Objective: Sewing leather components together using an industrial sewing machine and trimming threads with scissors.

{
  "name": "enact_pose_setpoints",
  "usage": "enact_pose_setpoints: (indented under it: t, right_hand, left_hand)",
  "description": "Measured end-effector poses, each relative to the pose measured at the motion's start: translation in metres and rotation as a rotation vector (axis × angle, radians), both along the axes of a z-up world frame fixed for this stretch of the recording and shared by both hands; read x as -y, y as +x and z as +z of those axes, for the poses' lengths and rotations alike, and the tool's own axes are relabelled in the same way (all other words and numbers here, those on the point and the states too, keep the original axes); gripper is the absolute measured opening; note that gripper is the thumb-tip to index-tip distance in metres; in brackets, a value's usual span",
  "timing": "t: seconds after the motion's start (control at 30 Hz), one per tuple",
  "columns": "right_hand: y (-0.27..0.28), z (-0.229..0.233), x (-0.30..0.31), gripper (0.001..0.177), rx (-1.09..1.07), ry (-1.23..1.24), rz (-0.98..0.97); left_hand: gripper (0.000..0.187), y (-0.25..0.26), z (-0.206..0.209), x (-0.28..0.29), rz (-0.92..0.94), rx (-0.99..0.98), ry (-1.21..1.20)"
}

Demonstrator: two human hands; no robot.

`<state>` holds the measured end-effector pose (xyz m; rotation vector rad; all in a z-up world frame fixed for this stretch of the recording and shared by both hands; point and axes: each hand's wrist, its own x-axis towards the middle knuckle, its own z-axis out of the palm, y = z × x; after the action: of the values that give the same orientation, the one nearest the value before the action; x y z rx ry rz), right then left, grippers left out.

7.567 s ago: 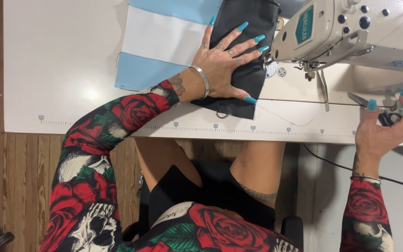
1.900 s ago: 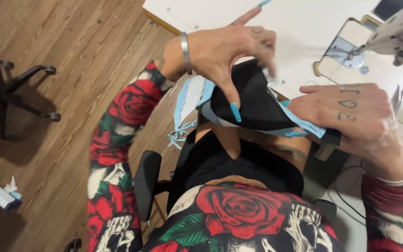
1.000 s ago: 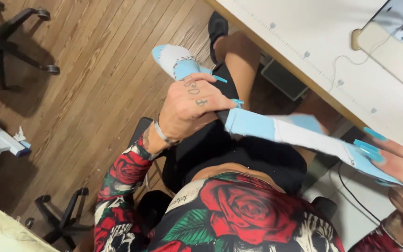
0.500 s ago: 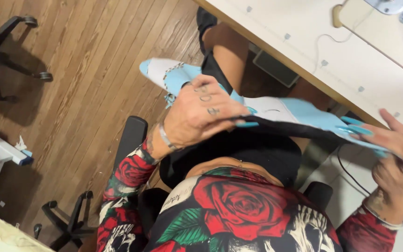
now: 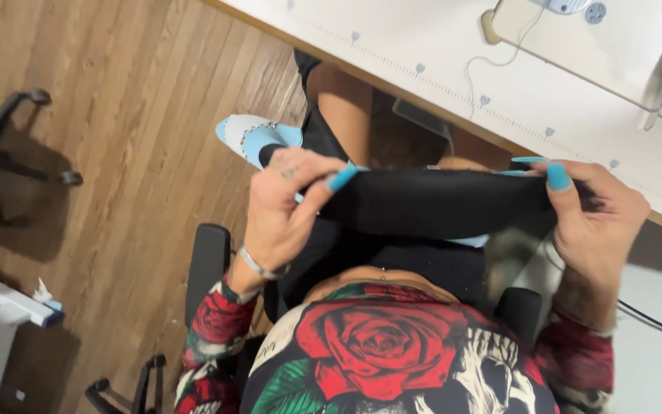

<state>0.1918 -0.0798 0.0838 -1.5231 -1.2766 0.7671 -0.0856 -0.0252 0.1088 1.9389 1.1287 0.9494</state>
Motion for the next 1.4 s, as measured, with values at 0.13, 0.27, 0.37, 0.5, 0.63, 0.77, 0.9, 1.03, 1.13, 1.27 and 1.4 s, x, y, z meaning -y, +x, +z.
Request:
enact_pose_setpoints:
  t: [0.13, 0.27, 0.37, 0.5, 0.63, 0.77, 0.9, 1.03, 1.13, 1.27, 1.4]
  right_hand:
    - [-0.001, 0.032, -0.016, 0.057, 0.398, -0.047, 0.297]
    - [-0.023, 0.036, -0.059, 0.077, 0.525, -0.182, 0.825]
    - [-0.041, 0.020, -0.088, 0.065, 0.322, -0.243, 1.155]
    - [-0.060, 0.002, -0.102, 0.034, 0.299, 0.152, 1.359]
    - [-0.064, 0.019, -0.104, 0.018, 0.213, 0.362, 1.372]
    - [-0.059, 0.032, -0.100, 0.015, 0.105, 0.388, 1.323]
    - [-0.050, 0.024, -0.094, 0.013, 0.072, 0.324, 1.291]
    - [-0.035, 0.017, -0.091, 0.020, 0.261, 0.300, 1.068]
    - [-0.035, 0.021, -0.087, 0.021, 0.210, 0.192, 0.944]
    - [-0.045, 0.020, -0.084, 0.021, -0.314, -0.040, 1.133]
    - [-0.041, 0.025, -0.085, 0.026, -0.393, -0.327, 1.350]
  left_hand:
    - [0.008, 0.002, 0.000, 0.004, -0.116, -0.035, 0.074]
    - [0.012, 0.000, 0.000, 0.000, -0.271, -0.082, 0.060]
    - [0.019, -0.006, 0.005, -0.006, -0.440, 0.021, 0.027]
    - [0.028, -0.023, 0.011, -0.010, -0.495, -0.026, 0.031]
    - [0.030, -0.037, 0.017, -0.009, -0.475, -0.028, 0.009]
    - [0.015, -0.034, 0.013, -0.013, -0.343, -0.109, 0.000]
    - [0.035, -0.023, 0.005, -0.015, -0.332, -0.128, 0.011]
    - [0.012, -0.021, -0.006, -0.020, -0.324, -0.214, 0.156]
    - [0.010, -0.019, -0.006, -0.025, -0.332, -0.241, 0.123]
    - [0.007, -0.017, -0.001, -0.027, -0.339, -0.275, 0.136]
    - [0.010, -0.020, 0.003, -0.023, -0.398, -0.191, 0.058]
